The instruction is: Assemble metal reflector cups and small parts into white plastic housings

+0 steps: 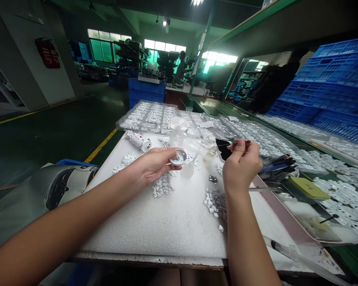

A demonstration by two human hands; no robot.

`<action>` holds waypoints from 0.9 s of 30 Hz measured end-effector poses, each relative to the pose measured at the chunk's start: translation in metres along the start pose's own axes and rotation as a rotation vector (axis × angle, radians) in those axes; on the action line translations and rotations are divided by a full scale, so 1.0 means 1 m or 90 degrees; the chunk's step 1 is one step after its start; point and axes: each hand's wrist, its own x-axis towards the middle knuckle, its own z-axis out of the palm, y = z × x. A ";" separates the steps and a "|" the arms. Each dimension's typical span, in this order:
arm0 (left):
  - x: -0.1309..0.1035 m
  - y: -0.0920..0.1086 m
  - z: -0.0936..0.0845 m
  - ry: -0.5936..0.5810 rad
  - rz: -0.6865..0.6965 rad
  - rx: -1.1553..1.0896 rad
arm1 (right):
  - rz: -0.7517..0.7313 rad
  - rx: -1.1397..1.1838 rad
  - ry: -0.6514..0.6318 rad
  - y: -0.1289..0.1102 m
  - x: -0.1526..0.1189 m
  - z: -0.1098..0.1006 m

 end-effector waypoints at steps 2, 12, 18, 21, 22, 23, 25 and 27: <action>0.000 0.000 0.000 -0.004 0.003 0.001 | -0.003 -0.015 -0.021 0.005 0.001 0.003; 0.001 -0.001 -0.001 -0.022 0.054 0.050 | 0.040 0.141 -0.102 -0.004 -0.003 0.001; -0.005 -0.003 -0.003 -0.007 0.323 0.248 | -0.120 0.275 -0.424 -0.053 -0.024 -0.019; -0.013 -0.006 -0.002 0.007 0.472 0.357 | -0.081 0.291 -0.511 -0.066 -0.033 -0.018; -0.015 -0.007 -0.002 0.005 0.514 0.384 | -0.056 0.308 -0.504 -0.068 -0.035 -0.018; -0.017 -0.008 -0.001 -0.003 0.548 0.403 | -0.039 0.324 -0.479 -0.069 -0.038 -0.017; -0.020 -0.011 0.001 -0.033 0.591 0.394 | -0.033 0.355 -0.389 -0.070 -0.042 -0.017; -0.023 -0.012 0.004 -0.084 0.600 0.302 | -0.054 0.394 -0.251 -0.069 -0.046 -0.019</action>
